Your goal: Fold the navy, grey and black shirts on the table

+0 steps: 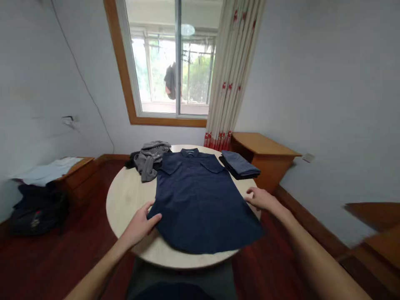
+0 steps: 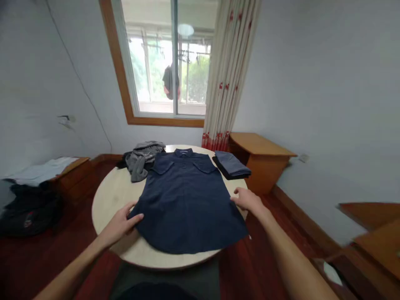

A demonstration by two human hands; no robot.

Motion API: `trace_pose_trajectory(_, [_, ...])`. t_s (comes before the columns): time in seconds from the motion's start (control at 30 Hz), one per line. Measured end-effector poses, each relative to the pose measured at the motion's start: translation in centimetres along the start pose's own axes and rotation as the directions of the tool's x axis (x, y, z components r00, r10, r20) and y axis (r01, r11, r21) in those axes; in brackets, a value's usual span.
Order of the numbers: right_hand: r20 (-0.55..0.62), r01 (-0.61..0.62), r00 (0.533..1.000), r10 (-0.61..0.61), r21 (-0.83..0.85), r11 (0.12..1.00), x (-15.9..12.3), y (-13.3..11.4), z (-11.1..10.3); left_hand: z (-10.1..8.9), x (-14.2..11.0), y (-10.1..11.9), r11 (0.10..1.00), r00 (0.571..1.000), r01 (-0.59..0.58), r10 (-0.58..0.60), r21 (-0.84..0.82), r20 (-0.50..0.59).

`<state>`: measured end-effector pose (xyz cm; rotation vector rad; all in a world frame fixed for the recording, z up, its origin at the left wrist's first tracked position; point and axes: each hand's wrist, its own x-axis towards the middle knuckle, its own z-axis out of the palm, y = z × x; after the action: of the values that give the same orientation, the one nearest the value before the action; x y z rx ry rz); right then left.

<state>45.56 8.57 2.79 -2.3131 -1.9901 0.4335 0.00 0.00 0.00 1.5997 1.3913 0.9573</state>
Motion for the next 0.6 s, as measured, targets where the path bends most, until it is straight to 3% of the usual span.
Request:
trace_pose_trajectory(0.07, [-0.065, 0.113, 0.992, -0.109, 0.06, 0.992, 0.6, -2.7, -0.1, 2.2, 1.5, 2.4, 0.992, 0.991, -0.124, 0.126, 0.037, -0.04])
trace_pose_trajectory(0.13, [-0.09, 0.217, 0.974, -0.205, 0.154, 0.964, 1.0, -5.6, 0.3, 4.7, 2.7, 4.4, 0.972, 0.979, -0.205, 0.206, 0.116, -0.003])
trace_pose_trajectory(0.23, [-0.06, 0.341, 0.937, -0.344, 0.373, 0.863, 1.5, -9.9, 2.1, 8.9, 3.6, 5.9, 0.918, 0.957, -0.258, 0.199, 0.302, 0.213])
trace_pose_trajectory(0.33, [0.03, 0.311, 0.918, -0.394, 0.56, 0.768, 1.4, -13.4, 4.6, 11.3, 4.2, 5.7, 0.867, 0.877, -0.349, 0.168, 0.355, 0.451])
trace_pose_trajectory(0.43, [0.087, 0.288, 0.913, -0.4, 0.557, 0.779, 1.0, -15.1, 6.6, 10.4, 6.4, 4.9, 0.916, 0.746, -0.332, 0.109, 0.225, 0.657])
trace_pose_trajectory(0.5, [0.076, 0.331, 0.903, -0.422, 0.503, 0.799, 0.7, -15.4, 7.3, 8.4, 9.4, 4.2, 0.945, 0.712, -0.277, 0.082, 0.172, 0.697])
trace_pose_trajectory(0.53, [0.065, 0.355, 0.898, -0.435, 0.477, 0.804, 0.5, -15.5, 7.5, 7.3, 11.2, 3.9, 0.947, 0.742, -0.26, 0.071, 0.189, 0.667])
trace_pose_trajectory(0.6, [0.05, 0.387, 0.89, -0.454, 0.445, 0.807, 0.1, -15.5, 7.7, 5.2, 15.4, 3.1, 0.903, 0.87, -0.274, 0.086, 0.331, 0.485])
